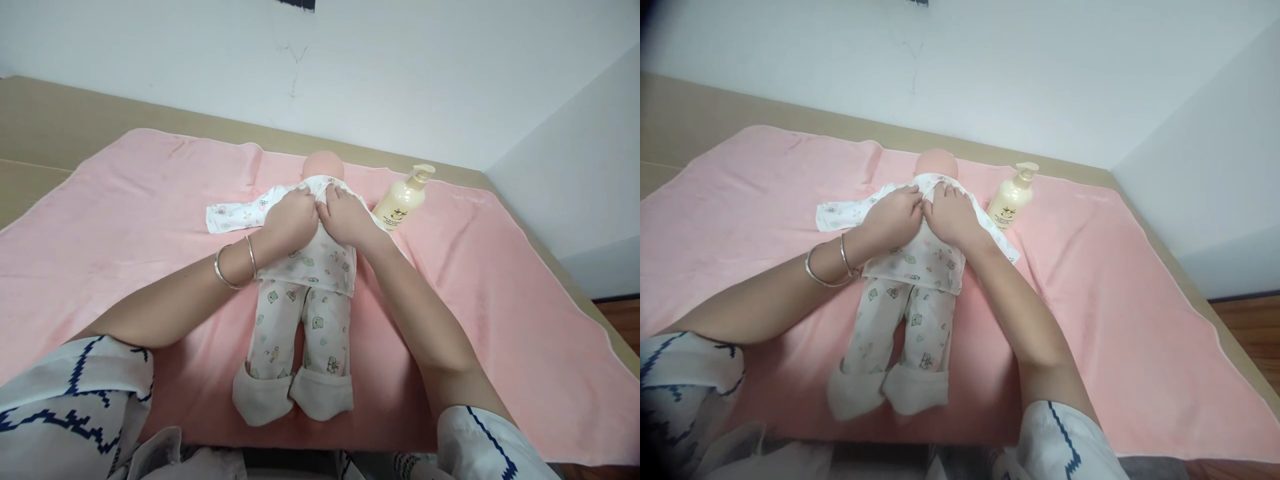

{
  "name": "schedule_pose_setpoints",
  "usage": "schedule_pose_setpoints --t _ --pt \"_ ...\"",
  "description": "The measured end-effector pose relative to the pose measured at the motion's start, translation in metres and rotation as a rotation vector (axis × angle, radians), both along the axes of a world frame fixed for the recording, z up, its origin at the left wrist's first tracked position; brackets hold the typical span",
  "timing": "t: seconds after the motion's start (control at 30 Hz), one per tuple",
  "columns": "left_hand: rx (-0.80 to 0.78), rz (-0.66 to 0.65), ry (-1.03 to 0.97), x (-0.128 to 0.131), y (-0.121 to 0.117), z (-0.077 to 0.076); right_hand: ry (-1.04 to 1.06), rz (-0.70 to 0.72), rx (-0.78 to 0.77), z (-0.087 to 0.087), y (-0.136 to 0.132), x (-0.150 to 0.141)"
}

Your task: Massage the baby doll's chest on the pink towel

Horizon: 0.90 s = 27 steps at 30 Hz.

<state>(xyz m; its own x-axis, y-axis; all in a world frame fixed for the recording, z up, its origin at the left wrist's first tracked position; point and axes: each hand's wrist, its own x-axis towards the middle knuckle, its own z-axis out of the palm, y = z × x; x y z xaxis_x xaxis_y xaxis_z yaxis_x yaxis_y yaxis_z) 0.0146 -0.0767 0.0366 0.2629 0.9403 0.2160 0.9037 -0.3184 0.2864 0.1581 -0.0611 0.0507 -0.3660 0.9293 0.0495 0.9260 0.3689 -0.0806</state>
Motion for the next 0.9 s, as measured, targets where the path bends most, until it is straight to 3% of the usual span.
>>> schedule_pose_setpoints --t 0.2,0.33,0.53,0.67,0.77,0.9 --pt "-0.063 0.064 -0.215 -0.023 0.034 -0.012 -0.104 -0.026 0.109 0.005 -0.024 -0.017" --pt "0.007 0.027 -0.14 -0.018 0.033 -0.018 0.004 -0.08 0.122 -0.006 -0.014 -0.02" --pt "-0.023 -0.011 0.046 -0.01 0.011 0.003 0.232 -0.129 0.041 -0.021 0.019 -0.008" --pt "-0.111 -0.009 -0.03 -0.017 0.015 0.009 0.227 -0.128 0.045 -0.019 0.02 -0.005" --pt "-0.096 -0.016 -0.146 -0.021 0.031 -0.002 0.171 -0.116 0.016 -0.009 0.008 -0.007" --pt "-0.005 -0.037 -0.146 -0.019 0.045 -0.025 0.081 -0.122 -0.027 0.007 -0.009 -0.011"
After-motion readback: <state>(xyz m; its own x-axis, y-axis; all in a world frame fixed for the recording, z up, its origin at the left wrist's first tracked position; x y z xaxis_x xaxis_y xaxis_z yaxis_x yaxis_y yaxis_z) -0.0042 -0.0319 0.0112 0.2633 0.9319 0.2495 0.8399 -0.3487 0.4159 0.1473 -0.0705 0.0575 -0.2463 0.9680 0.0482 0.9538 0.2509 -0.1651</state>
